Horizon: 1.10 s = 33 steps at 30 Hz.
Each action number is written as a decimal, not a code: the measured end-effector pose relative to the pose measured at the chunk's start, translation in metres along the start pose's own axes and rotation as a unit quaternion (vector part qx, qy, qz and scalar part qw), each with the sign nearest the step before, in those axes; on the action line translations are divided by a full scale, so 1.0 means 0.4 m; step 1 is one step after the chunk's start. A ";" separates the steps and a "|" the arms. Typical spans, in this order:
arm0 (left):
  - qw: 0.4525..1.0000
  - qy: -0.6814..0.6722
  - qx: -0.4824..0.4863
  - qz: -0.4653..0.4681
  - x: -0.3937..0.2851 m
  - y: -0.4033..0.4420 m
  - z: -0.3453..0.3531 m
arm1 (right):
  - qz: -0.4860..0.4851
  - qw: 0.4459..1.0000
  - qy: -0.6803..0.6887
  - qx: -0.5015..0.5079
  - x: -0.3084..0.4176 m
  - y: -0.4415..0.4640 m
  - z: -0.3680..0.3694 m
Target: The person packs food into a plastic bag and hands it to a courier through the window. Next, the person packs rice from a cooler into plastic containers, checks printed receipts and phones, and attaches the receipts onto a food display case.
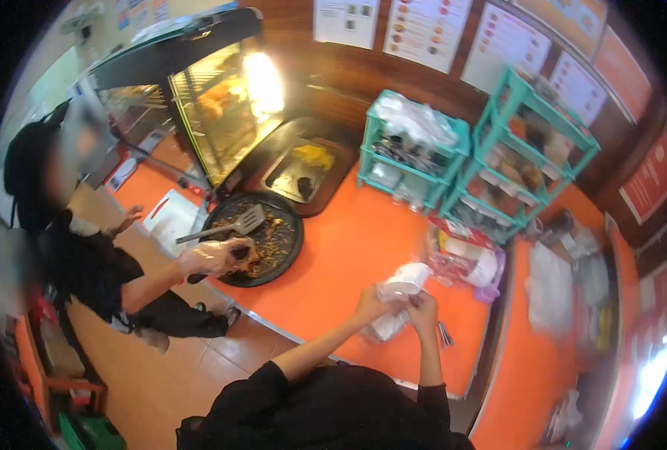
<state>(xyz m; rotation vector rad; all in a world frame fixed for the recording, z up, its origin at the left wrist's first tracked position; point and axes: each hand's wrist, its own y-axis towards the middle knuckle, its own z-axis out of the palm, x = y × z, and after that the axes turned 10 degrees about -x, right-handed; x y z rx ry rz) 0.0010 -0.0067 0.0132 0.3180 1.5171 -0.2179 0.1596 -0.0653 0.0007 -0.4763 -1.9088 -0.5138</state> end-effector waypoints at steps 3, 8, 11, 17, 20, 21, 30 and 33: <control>0.997 0.068 -0.016 0.032 0.059 0.019 -0.002 | 0.058 0.995 0.081 0.003 -0.025 0.001 0.009; 0.999 0.029 0.015 -0.022 0.098 0.039 -0.008 | 0.025 0.999 0.011 0.033 0.026 -0.028 -0.011; 0.998 0.052 0.030 -0.028 0.122 0.044 0.000 | -0.023 0.998 -0.052 0.010 0.043 -0.030 -0.001; 0.982 0.175 0.042 0.062 0.066 0.042 0.006 | -0.130 0.959 -0.241 -0.076 0.008 -0.033 -0.017; 0.993 0.103 0.053 0.039 0.032 0.045 -0.001 | -0.133 0.960 -0.239 -0.066 0.014 -0.028 -0.027; 0.992 0.104 0.060 0.041 0.043 0.053 -0.008 | -0.152 0.968 -0.197 -0.028 0.016 -0.029 -0.040; 0.978 0.170 0.096 0.069 0.067 0.067 0.012 | -0.289 0.915 -0.253 0.120 0.024 -0.009 -0.051; 0.961 0.239 0.133 0.049 0.034 0.053 0.006 | -0.317 0.904 -0.259 0.124 -0.004 -0.014 -0.040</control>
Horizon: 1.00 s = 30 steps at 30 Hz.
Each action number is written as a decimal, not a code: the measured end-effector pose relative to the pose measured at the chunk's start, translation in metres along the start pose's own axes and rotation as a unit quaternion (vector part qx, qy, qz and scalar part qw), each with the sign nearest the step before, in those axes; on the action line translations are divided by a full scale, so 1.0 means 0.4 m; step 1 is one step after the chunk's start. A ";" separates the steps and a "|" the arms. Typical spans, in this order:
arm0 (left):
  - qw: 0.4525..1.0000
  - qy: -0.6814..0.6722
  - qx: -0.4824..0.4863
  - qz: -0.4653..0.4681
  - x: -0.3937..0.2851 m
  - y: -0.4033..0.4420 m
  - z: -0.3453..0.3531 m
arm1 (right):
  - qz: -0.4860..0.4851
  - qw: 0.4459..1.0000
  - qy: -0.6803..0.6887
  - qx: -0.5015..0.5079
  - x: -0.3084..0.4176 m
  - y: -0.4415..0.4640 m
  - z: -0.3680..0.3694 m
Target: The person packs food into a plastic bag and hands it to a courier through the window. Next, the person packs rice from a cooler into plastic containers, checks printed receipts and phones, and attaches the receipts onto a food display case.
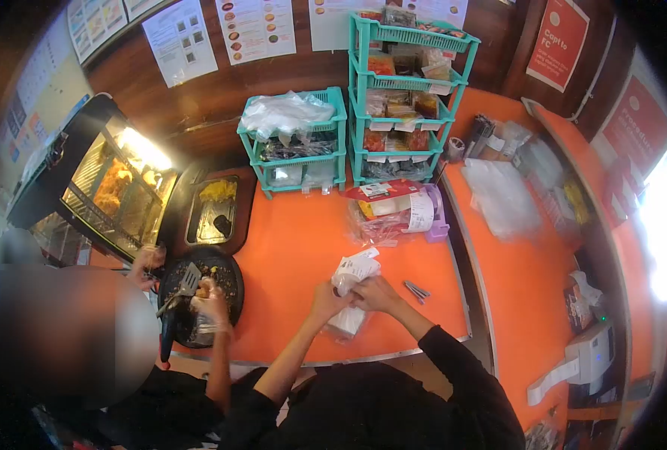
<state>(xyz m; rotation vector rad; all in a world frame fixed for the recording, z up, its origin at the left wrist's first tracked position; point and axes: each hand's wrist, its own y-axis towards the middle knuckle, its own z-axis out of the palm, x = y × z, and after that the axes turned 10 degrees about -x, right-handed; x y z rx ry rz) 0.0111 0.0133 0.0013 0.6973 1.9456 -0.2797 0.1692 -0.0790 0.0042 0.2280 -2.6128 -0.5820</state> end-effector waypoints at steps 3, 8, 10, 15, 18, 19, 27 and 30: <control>0.999 -0.040 -0.010 -0.008 -0.015 -0.019 -0.016 | 0.009 0.999 0.010 -0.031 0.013 -0.017 -0.009; 0.996 -0.045 0.067 -0.025 -0.011 -0.062 -0.053 | 0.026 0.994 0.021 -0.107 -0.029 -0.123 -0.101; 0.992 -0.025 0.122 -0.026 0.013 -0.078 -0.046 | 0.164 0.965 0.071 -0.190 -0.076 -0.146 -0.158; 0.984 -0.010 0.166 -0.060 -0.049 -0.101 -0.013 | 0.332 0.897 0.113 -0.271 -0.252 -0.141 -0.236; 0.975 0.144 0.166 -0.037 -0.185 -0.113 -0.020 | 0.337 0.896 0.087 -0.276 -0.346 -0.134 -0.259; 0.975 0.144 0.164 -0.043 -0.240 -0.124 -0.025 | 0.337 0.897 0.091 -0.272 -0.367 -0.121 -0.273; 0.936 0.337 0.010 0.104 -0.568 -0.091 0.081 | 0.103 0.971 -0.008 -0.218 -0.534 0.061 -0.272; 0.982 0.158 0.049 0.087 -0.536 0.026 0.179 | 0.104 0.981 -0.039 -0.160 -0.518 0.095 -0.299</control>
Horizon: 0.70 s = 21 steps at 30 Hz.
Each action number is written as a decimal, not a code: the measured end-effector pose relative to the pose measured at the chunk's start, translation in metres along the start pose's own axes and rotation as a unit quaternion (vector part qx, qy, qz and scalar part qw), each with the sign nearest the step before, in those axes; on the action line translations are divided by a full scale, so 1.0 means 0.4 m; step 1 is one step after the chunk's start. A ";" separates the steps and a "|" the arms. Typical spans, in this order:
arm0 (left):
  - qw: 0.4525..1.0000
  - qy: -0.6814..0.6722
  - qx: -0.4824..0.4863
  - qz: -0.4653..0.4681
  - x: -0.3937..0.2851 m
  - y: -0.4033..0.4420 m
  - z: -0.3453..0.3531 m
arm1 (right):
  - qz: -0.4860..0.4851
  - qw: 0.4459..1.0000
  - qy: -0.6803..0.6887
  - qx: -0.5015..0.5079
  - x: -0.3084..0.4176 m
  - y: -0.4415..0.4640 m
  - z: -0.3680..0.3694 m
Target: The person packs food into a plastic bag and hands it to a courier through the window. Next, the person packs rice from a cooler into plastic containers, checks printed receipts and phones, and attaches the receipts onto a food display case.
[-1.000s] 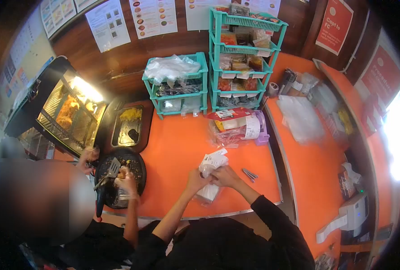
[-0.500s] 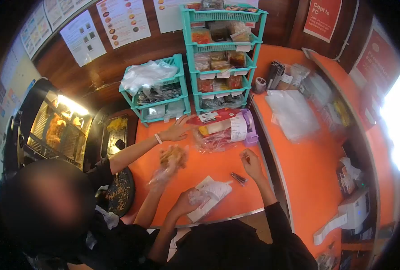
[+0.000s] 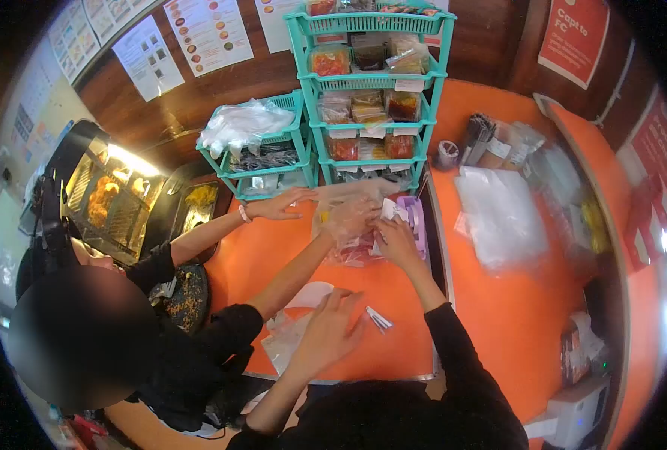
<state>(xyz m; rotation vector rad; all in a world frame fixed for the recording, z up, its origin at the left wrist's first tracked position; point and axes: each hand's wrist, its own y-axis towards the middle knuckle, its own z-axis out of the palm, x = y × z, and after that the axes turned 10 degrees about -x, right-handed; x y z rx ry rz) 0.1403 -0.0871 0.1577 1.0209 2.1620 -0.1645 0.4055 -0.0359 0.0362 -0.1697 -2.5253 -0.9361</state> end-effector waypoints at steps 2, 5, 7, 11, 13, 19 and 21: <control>0.992 -0.122 0.026 0.002 0.069 0.068 0.097 | -0.028 0.999 -0.039 0.008 -0.023 -0.010 0.012; 0.983 -0.175 -0.046 0.019 0.180 0.165 0.237 | -0.046 0.994 -0.104 0.004 -0.054 -0.033 0.029; 0.980 -0.058 -0.185 -0.036 0.235 0.213 0.294 | 0.007 0.995 -0.096 0.009 -0.073 -0.046 0.038; 0.947 -0.005 -0.317 -0.055 0.375 0.291 0.324 | 0.285 0.956 -0.070 0.018 -0.040 -0.007 0.029; 0.918 -0.207 -0.274 -0.199 0.417 0.317 0.306 | 0.310 0.946 -0.088 0.028 -0.046 0.017 0.051; 0.796 -0.370 -0.381 -0.291 0.572 0.351 0.370 | 0.372 0.923 -0.091 0.033 -0.059 0.064 0.106; 0.854 -0.260 -0.312 -0.323 0.584 0.354 0.356 | 0.383 0.919 -0.089 0.037 -0.069 0.074 0.124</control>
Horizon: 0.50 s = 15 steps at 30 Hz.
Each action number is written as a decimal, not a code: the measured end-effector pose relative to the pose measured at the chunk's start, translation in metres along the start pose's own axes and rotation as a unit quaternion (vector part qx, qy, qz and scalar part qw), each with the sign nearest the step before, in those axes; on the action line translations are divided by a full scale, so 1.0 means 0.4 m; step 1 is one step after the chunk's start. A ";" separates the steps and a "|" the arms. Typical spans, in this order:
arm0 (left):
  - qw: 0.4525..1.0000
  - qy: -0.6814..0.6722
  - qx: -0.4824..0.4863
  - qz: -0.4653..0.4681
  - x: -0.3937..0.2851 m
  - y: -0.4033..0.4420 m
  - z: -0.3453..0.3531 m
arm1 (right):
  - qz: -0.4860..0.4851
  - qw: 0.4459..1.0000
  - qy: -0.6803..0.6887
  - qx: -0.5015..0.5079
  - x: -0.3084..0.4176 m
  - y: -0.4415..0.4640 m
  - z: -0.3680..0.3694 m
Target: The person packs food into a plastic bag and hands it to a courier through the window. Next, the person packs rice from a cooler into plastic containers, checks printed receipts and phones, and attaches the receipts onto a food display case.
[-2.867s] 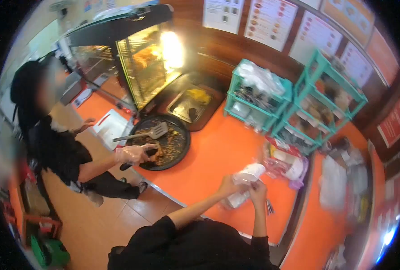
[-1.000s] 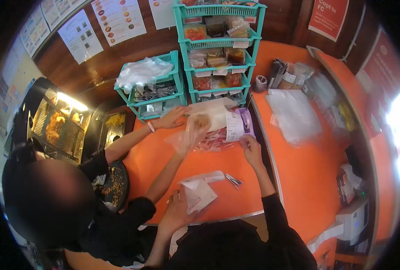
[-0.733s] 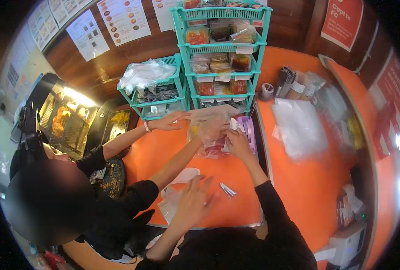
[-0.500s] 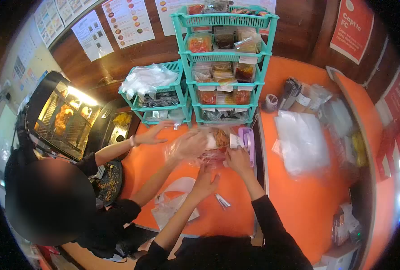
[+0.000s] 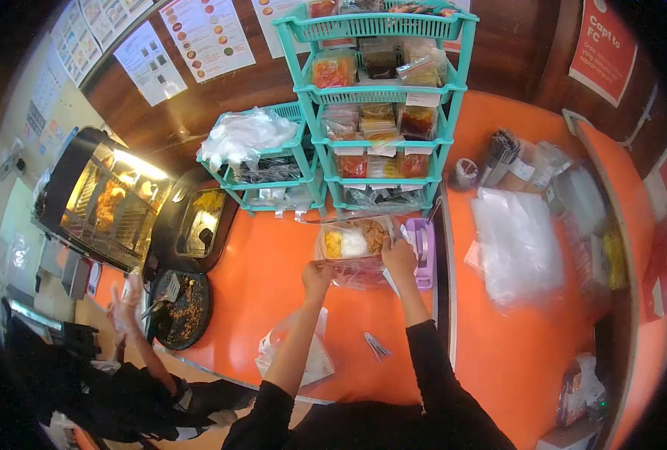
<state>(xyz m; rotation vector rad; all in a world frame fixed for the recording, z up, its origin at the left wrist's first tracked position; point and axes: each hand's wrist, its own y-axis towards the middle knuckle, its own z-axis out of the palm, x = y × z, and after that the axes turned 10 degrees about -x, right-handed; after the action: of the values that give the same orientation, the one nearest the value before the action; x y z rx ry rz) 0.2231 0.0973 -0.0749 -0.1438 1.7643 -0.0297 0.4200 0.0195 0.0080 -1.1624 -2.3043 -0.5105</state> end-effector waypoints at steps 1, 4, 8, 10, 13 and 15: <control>0.990 0.140 0.033 0.007 0.010 0.007 -0.010 | 0.009 1.000 0.006 0.001 0.003 0.004 0.006; 0.978 0.183 0.022 0.093 0.096 0.083 -0.013 | 0.007 1.000 -0.004 0.004 -0.006 0.017 0.037; 0.984 0.154 0.060 -0.061 -0.061 0.111 -0.021 | -0.063 0.997 -0.038 0.009 -0.006 0.018 0.015; 0.964 0.152 -0.019 0.217 0.035 0.192 0.030 | -0.083 0.995 -0.057 -0.002 0.003 0.010 0.012; 0.962 0.161 0.199 0.094 -0.024 0.199 0.001 | -0.116 0.990 -0.076 -0.015 0.032 -0.032 -0.012; 0.966 0.158 0.162 0.123 -0.083 0.159 0.005 | -0.128 0.989 -0.075 -0.021 0.039 -0.050 -0.022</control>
<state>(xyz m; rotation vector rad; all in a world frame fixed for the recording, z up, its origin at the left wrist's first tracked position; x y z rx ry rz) 0.2264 0.1644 -0.0494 0.3353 2.0558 -0.1674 0.3980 0.0133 0.0221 -0.9579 -2.6022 -0.5841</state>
